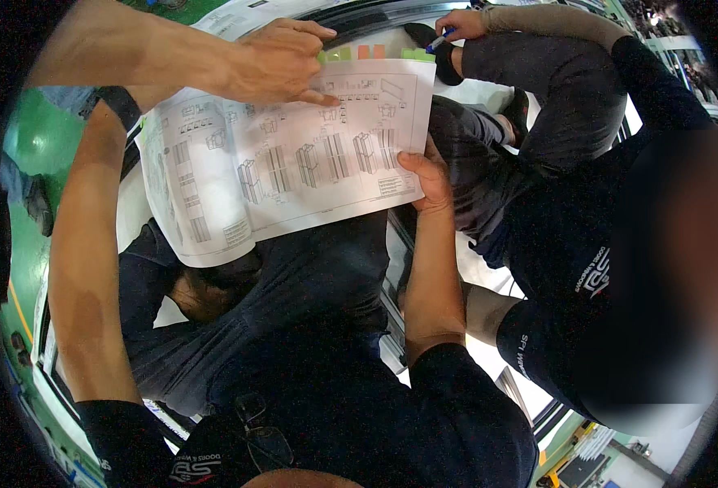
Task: Consulting an assembly manual while examining a large metal door or window frame on a workshop floor.
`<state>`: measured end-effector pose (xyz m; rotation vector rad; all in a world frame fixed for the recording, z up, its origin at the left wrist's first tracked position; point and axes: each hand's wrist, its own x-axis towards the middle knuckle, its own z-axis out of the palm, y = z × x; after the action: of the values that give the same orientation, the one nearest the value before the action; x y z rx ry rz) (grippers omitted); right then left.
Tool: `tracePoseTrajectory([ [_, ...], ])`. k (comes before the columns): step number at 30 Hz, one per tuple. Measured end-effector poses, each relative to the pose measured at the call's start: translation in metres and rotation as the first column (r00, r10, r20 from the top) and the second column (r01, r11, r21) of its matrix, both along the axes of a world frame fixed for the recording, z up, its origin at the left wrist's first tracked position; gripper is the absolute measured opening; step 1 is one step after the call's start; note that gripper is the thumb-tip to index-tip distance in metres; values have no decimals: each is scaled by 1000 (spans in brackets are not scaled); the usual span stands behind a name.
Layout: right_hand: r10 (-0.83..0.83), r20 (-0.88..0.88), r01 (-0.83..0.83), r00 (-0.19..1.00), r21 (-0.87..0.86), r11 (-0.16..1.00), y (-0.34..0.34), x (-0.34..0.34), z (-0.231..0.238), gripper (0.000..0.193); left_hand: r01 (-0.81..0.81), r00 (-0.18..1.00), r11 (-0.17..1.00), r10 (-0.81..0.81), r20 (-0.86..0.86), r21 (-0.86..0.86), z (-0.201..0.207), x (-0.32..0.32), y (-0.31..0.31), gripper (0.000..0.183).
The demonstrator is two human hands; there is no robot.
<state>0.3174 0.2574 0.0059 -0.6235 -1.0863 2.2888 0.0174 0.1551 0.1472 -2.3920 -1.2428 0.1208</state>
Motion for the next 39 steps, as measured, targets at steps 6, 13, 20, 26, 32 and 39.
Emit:
tracePoseTrajectory([
  [6,-17,-15,17,1000,-3,1000,-2,-6,-3,73,31,994,967,-3,111,-252,-25,-3,-11,55],
  [13,-18,-10,18,1000,2,1000,-2,-3,5,70,-233,971,956,239,13,-178,-29,-4,-12,62],
  [20,29,-27,-29,999,-9,1000,-1,-5,7,67,-129,-628,345,697,345,-930,-146,-173,-260,26],
  [26,40,-5,-40,999,-1,999,2,0,1,70,-12,-607,284,760,233,-959,-199,-124,-291,32],
  [32,57,-44,-57,997,-15,998,1,-2,1,70,-174,-480,249,824,303,-953,-231,-121,-303,39],
  [39,17,-43,-17,999,-14,1000,2,-2,2,72,-415,-247,219,907,341,-883,-196,-93,-281,43],
])
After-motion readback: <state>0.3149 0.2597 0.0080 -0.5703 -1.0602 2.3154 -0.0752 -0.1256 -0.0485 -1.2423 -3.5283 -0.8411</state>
